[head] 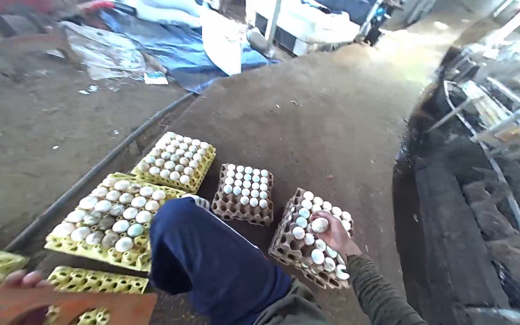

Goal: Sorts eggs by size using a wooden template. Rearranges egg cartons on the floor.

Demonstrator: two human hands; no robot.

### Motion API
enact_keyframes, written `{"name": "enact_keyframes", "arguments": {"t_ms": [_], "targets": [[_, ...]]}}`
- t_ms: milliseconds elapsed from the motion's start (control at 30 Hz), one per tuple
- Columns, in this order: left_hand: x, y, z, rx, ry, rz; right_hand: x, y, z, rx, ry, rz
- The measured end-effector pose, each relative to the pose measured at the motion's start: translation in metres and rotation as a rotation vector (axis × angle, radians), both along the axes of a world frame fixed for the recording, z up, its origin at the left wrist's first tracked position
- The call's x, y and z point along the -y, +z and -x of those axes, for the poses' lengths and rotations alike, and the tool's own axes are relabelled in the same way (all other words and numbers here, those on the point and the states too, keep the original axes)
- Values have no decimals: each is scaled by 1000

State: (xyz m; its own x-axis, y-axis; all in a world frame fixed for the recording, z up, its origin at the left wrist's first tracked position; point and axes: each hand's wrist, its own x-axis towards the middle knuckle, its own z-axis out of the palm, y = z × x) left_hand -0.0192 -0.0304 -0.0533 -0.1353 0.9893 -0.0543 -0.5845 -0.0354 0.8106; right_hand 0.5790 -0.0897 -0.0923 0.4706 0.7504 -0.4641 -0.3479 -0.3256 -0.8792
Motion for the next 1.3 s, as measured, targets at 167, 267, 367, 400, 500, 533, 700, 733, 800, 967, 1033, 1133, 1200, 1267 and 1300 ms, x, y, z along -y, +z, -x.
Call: {"name": "enact_keyframes", "arguments": {"t_ms": [167, 267, 367, 400, 500, 533, 700, 733, 800, 967, 1033, 1133, 1200, 1267, 1300], "targets": [[15, 30, -29, 201, 265, 85, -80, 70, 117, -192, 482, -464], [21, 47, -44, 264, 350, 202, -108, 114, 214, -14, 877, -582], [26, 46, -47, 295, 344, 230, -116, 137, 309, 254, 1217, -753], [28, 46, -47, 292, 340, 237, -116, 140, 339, 344, 1294, -805], [29, 45, -48, 286, 387, 268, -116, 138, 406, 646, 1468, -896], [30, 44, -47, 296, 390, 250, -116, 135, 419, 751, 1496, -931], [35, 44, -37, 328, 395, 183, -115, 118, 449, 951, 1418, -1151], [35, 44, -36, 334, 395, 181, -117, 115, 450, 942, 1409, -1182], [37, 42, -32, 353, 397, 172, -121, 112, 452, 885, 1436, -1213], [37, 38, -25, 322, 378, 97, -128, 113, 456, 829, 1500, -1204], [36, 34, -22, 303, 369, 88, -128, 113, 459, 876, 1515, -1179], [35, 32, -19, 282, 364, 85, -131, 110, 461, 900, 1546, -1167], [35, 29, -17, 289, 360, 60, -133, 106, 461, 869, 1588, -1167], [36, 26, -16, 295, 345, 39, -134, 101, 461, 839, 1583, -1233], [36, 27, -16, 303, 349, 44, -134, 97, 461, 821, 1553, -1279]]}}
